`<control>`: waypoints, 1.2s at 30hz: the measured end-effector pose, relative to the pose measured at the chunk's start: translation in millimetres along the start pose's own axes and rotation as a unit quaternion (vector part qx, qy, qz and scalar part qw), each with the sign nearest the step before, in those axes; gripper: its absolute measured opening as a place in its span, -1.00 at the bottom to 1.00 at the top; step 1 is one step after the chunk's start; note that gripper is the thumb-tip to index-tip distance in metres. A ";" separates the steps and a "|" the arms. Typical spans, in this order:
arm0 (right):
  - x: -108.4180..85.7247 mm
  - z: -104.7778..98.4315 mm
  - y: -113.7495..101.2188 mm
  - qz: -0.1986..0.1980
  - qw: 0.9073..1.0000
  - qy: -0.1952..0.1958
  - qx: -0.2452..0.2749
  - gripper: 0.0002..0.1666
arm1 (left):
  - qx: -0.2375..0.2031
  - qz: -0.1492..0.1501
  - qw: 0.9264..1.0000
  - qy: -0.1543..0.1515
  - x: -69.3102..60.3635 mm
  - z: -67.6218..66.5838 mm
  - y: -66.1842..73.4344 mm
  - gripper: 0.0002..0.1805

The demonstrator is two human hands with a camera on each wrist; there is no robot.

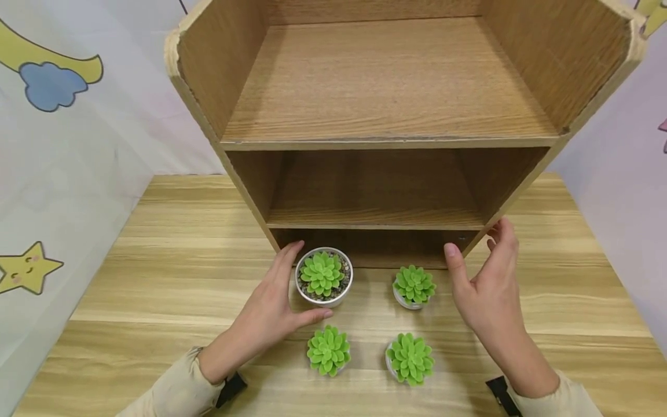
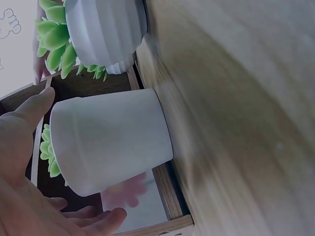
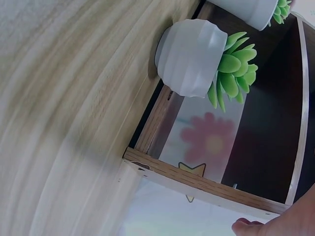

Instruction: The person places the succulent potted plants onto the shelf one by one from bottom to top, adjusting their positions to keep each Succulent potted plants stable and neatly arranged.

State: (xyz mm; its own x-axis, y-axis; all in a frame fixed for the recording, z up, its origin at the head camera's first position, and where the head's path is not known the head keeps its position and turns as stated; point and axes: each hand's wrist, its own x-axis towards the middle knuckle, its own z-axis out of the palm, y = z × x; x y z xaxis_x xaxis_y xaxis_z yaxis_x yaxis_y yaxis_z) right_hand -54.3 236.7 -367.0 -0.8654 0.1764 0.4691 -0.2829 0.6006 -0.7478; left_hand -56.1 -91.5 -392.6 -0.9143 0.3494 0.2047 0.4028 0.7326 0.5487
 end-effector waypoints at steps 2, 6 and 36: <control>1.6 0.3 -0.2 -0.003 1.000 0.002 0.000 -0.17 | 0.002 -0.008 1.000 0.002 1.4 -0.2 0.4 0.33; 3.7 1.2 0.2 -0.003 1.000 0.007 0.000 -0.20 | -0.003 -0.020 1.000 0.006 4.5 0.0 1.1 0.33; 24.1 0.2 1.4 0.007 0.999 0.019 0.039 -0.39 | -0.065 -0.042 0.997 -0.029 8.0 7.5 -6.9 0.36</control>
State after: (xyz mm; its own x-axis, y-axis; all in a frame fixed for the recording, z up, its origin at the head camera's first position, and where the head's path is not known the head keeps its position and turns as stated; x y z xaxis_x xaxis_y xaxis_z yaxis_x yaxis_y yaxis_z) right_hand -75.6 241.6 -356.9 -0.8531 0.2153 0.4752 -0.3035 0.5359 -0.7878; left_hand -66.0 -89.3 -400.8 -0.9391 0.3258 0.1094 0.3132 0.6800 0.6630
